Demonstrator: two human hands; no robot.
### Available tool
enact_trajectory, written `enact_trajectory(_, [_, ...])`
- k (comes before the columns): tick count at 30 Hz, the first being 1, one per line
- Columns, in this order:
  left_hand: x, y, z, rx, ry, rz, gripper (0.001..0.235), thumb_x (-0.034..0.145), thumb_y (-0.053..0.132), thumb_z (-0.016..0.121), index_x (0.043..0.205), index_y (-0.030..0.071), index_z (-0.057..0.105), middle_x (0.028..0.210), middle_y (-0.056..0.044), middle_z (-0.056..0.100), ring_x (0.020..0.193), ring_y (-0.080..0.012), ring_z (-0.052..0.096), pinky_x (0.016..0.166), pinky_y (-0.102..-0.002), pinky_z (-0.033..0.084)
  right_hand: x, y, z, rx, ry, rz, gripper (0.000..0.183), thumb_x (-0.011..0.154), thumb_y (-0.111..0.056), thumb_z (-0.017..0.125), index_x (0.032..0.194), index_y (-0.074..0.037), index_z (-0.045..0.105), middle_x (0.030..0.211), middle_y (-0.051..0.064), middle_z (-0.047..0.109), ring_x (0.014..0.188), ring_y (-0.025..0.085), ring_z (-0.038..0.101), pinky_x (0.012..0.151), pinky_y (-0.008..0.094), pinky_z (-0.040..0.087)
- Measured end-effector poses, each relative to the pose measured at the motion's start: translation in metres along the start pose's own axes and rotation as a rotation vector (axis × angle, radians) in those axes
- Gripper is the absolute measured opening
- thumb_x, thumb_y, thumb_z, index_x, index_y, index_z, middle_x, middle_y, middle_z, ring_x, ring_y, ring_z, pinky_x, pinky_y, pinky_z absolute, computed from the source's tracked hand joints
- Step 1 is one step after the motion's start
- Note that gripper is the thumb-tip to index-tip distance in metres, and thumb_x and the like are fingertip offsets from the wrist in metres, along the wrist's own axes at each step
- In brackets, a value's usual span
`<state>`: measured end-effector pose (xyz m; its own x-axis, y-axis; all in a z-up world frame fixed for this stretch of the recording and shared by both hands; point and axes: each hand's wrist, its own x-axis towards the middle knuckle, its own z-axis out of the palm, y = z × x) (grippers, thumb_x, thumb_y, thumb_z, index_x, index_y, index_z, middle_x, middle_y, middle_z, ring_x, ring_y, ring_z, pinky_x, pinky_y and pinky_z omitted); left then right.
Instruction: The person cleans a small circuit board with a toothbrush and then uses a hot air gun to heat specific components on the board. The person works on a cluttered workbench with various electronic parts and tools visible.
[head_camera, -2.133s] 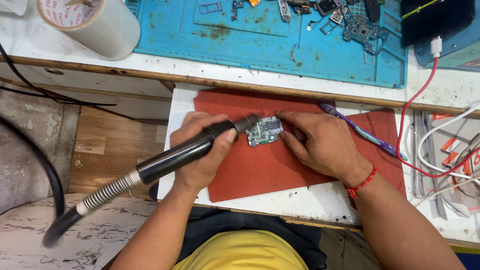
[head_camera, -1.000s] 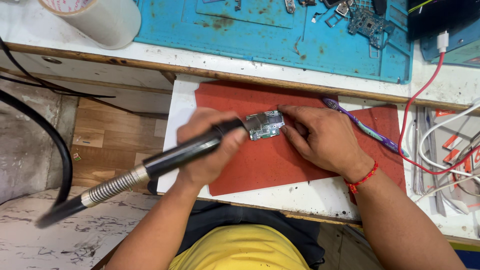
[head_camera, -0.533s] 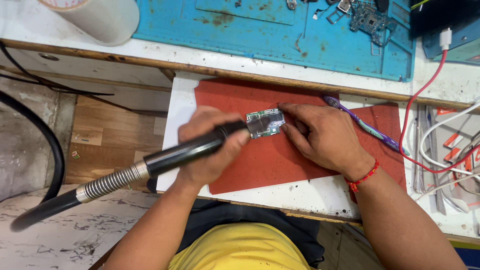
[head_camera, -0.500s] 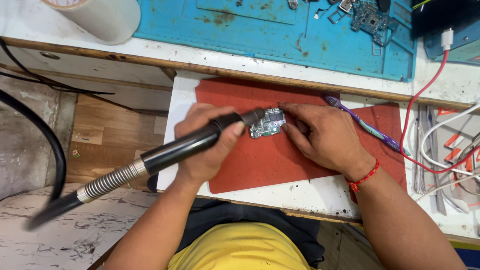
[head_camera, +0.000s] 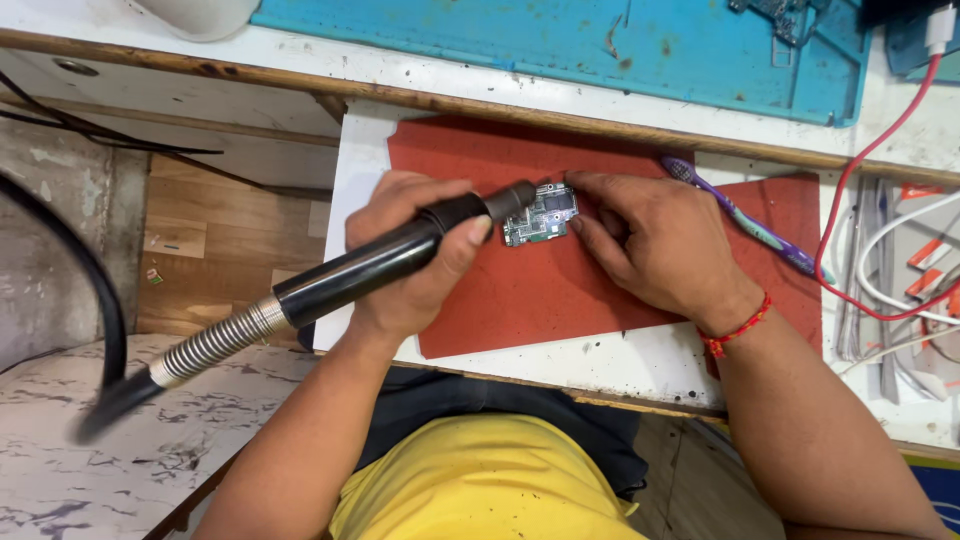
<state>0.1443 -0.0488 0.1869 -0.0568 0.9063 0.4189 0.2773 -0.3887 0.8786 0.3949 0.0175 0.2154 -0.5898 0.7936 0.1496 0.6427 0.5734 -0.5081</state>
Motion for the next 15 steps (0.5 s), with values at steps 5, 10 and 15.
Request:
enact_trajectory(5, [0.0011,-0.0031,0.0030,-0.011,-0.005,0.030,0.031,0.097,0.032,0.078,0.111,0.004,0.073,0.094,-0.006,0.073,0.089,-0.0186,0.067,0.084,-0.031,0.055,0.0017,-0.0006,-0.0009,-0.027,-0.031,0.040,0.038,0.089,-0.018,0.074,0.126,-0.008,0.072,0.073,0.009,0.065,0.064,0.029,0.063,0.058,0.042,0.049])
enact_trajectory(10, [-0.0002,-0.0049,-0.0014,0.005,-0.022,0.013,0.032,0.100,0.034,0.076,0.112,0.004,0.073,0.093,-0.007,0.075,0.089,-0.0178,0.066,0.085,-0.030,0.055,0.0015,-0.0008,-0.0008,-0.012,-0.021,0.027,0.039,0.090,-0.018,0.074,0.126,-0.007,0.071,0.076,0.009,0.066,0.065,0.029,0.064,0.059,0.041,0.050])
enact_trajectory(15, [-0.0037,-0.0009,-0.0009,-0.037,0.054,-0.122,0.031,0.101,0.034,0.076,0.112,0.005,0.074,0.094,-0.006,0.071,0.089,-0.0170,0.066,0.083,-0.030,0.056,0.0003,-0.0019,0.0001,-0.022,-0.015,0.009,0.037,0.090,-0.018,0.074,0.126,-0.009,0.072,0.084,0.011,0.071,0.069,0.030,0.066,0.061,0.042,0.051])
